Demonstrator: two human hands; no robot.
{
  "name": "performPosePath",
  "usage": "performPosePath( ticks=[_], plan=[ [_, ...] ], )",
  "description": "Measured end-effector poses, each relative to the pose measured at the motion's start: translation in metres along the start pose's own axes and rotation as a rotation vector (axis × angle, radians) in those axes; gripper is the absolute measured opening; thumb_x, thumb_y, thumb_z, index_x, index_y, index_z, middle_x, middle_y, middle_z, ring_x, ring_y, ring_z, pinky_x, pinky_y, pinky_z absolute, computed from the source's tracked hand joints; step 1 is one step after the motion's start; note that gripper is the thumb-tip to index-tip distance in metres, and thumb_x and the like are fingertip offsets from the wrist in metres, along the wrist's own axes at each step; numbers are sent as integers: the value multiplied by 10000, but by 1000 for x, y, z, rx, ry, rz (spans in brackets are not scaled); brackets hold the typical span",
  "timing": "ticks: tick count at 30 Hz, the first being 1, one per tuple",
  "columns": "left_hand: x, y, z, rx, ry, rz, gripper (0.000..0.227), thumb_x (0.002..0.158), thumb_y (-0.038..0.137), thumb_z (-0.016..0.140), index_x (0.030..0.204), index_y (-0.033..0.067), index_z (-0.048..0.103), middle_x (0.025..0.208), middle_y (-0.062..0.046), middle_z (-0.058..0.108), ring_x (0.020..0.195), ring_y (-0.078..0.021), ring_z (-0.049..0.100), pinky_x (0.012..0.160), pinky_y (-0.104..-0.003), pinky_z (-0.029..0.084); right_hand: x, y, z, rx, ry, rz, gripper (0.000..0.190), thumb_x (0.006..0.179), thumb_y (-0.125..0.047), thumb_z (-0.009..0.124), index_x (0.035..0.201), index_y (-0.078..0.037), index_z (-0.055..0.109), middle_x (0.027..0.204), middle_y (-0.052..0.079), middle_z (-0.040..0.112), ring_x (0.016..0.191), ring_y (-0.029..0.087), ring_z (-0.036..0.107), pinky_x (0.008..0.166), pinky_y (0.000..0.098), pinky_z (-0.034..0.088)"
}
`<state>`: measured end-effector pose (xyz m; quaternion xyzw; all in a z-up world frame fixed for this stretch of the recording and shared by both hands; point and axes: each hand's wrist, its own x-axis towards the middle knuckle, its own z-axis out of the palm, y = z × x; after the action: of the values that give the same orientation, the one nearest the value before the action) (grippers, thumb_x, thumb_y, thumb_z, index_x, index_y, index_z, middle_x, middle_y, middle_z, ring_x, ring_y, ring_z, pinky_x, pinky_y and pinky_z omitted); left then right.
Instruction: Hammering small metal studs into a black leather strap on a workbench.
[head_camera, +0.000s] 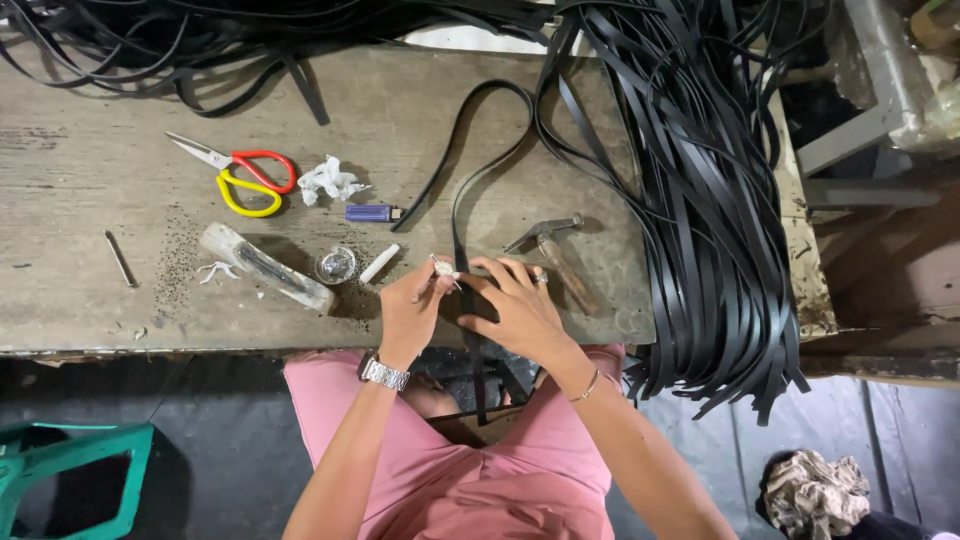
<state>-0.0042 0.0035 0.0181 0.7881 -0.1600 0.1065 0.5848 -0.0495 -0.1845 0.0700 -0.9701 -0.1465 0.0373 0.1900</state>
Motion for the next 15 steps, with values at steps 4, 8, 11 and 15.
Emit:
performPosePath(
  ticks=[4,8,11,15],
  plan=[
    [-3,-11,3,-12,2,14,316,971,181,729,1195,-41,735,830,-199,770,750,-275,766,644,-323,577,0,2,3,2,28,-9,613,975,-668,500,1460,-293,491,1477,7,454,1376,266,394,1025,592,373],
    [0,5,0,3,-7,22,306,956,176,739,1201,-6,742,856,-182,778,780,-258,772,658,-319,589,0,3,1,17,27,-35,597,1001,-636,495,1450,-244,513,1471,41,455,1363,292,393,1015,607,372],
    [0,4,2,-35,-1,9,311,947,145,743,1214,-14,742,871,-176,785,765,-241,771,668,-287,590,0,1,-3,31,19,-38,580,1015,-625,477,1443,-236,520,1469,43,455,1365,296,393,1019,607,360],
    [2,5,2,-8,-2,50,274,939,134,757,1175,-5,751,915,-160,792,810,-249,776,696,-306,594,0,1,-2,47,4,-26,583,1014,-619,483,1431,-215,538,1484,48,444,1387,300,365,1024,627,351]
  ],
)
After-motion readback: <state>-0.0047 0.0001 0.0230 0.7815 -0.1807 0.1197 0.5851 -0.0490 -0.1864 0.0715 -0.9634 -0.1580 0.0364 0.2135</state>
